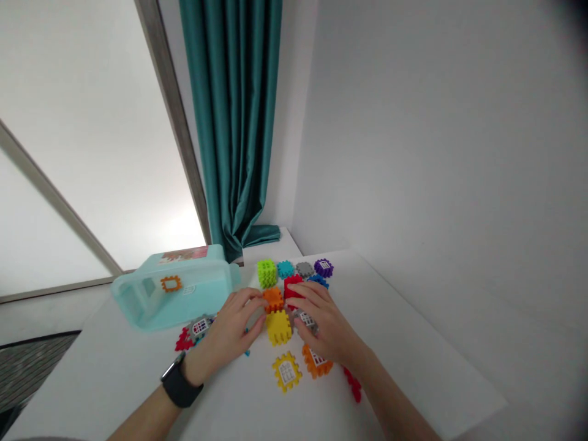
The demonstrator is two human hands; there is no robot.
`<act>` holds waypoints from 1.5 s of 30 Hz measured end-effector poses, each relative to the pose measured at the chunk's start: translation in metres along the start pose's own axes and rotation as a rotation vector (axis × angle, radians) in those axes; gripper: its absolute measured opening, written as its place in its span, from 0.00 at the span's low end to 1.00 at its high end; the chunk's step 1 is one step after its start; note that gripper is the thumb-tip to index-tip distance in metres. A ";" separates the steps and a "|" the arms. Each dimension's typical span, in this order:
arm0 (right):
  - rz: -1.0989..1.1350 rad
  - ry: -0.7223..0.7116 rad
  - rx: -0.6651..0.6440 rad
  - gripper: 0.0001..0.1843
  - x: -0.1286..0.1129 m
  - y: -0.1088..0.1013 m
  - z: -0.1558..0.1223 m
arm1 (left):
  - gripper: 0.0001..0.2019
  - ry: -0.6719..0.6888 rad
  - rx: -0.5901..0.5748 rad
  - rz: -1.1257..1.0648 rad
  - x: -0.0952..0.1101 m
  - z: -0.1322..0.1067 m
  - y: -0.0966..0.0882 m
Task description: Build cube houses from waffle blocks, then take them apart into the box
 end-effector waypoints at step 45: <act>-0.011 0.353 -0.423 0.32 -0.021 0.274 0.197 | 0.24 -0.605 -0.416 0.581 -0.120 -0.170 -0.057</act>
Point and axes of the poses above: each hand's wrist, its own z-axis towards the middle knuckle, its own y-axis out of the palm, x = y × z, the point moved 3 cm from there along z, towards the middle knuckle, and after that the axes turned 12 degrees about z, right-handed, at the moved point
